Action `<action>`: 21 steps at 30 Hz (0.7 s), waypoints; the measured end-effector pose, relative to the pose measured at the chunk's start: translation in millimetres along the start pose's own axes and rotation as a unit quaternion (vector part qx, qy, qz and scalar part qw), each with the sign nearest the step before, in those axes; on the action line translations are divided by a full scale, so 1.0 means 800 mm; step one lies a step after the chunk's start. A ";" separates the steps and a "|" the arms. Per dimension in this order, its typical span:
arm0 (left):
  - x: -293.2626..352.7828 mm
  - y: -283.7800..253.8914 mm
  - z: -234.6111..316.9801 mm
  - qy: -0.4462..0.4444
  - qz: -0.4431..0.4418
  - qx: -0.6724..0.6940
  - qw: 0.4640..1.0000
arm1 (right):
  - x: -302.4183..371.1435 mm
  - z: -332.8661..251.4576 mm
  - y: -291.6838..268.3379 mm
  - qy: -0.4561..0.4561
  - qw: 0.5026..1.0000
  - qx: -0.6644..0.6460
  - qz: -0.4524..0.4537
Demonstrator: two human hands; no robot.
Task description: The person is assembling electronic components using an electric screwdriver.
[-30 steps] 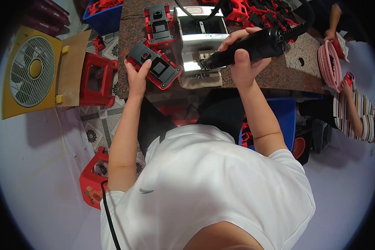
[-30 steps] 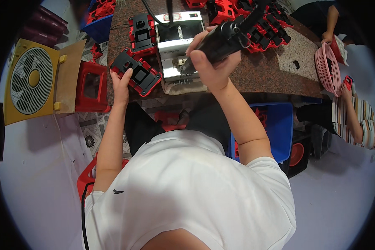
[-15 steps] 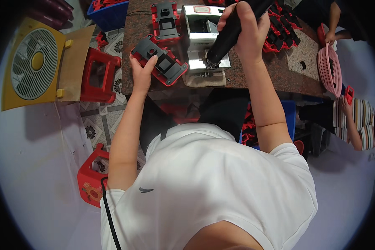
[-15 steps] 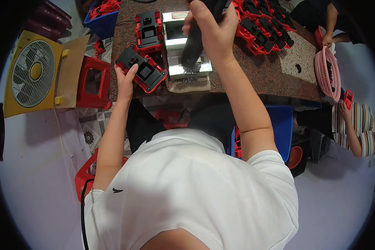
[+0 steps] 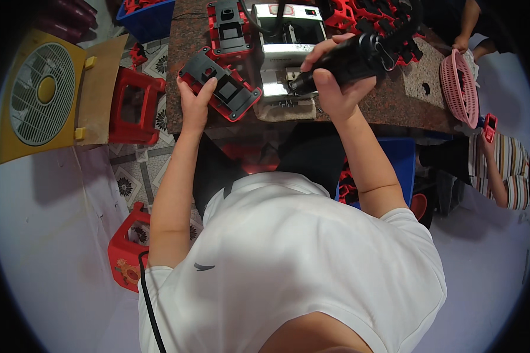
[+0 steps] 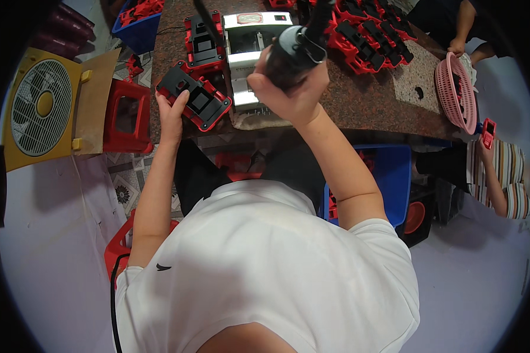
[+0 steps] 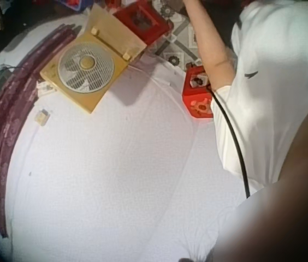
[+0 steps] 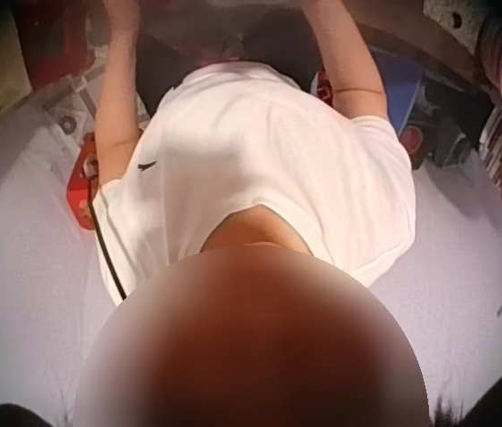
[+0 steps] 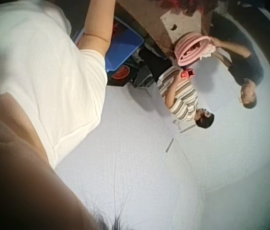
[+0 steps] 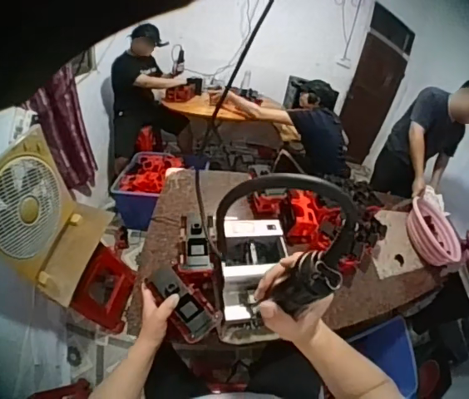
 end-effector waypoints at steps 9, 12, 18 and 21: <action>0.002 0.004 0.000 0.001 -0.001 0.000 1.000 | -0.004 0.013 -0.009 -0.005 0.999 0.035 -0.022; 0.001 0.005 0.001 -0.003 -0.005 -0.002 1.000 | -0.003 0.010 -0.008 -0.024 0.999 0.019 -0.012; 0.000 0.000 -0.003 -0.007 -0.001 0.001 1.000 | -0.046 0.024 -0.003 0.199 0.979 -0.021 0.022; -0.002 -0.005 -0.009 0.009 0.010 0.002 1.000 | -0.082 0.013 0.014 0.168 0.981 -0.079 0.048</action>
Point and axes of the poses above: each hand's wrist, its own x-axis away from the middle knuckle, its own y-axis out of the palm, z = x × y, the point moved 1 cm from there along -x, towards the middle knuckle, and after that the axes turned 6 degrees about x, right-handed, at the moved point
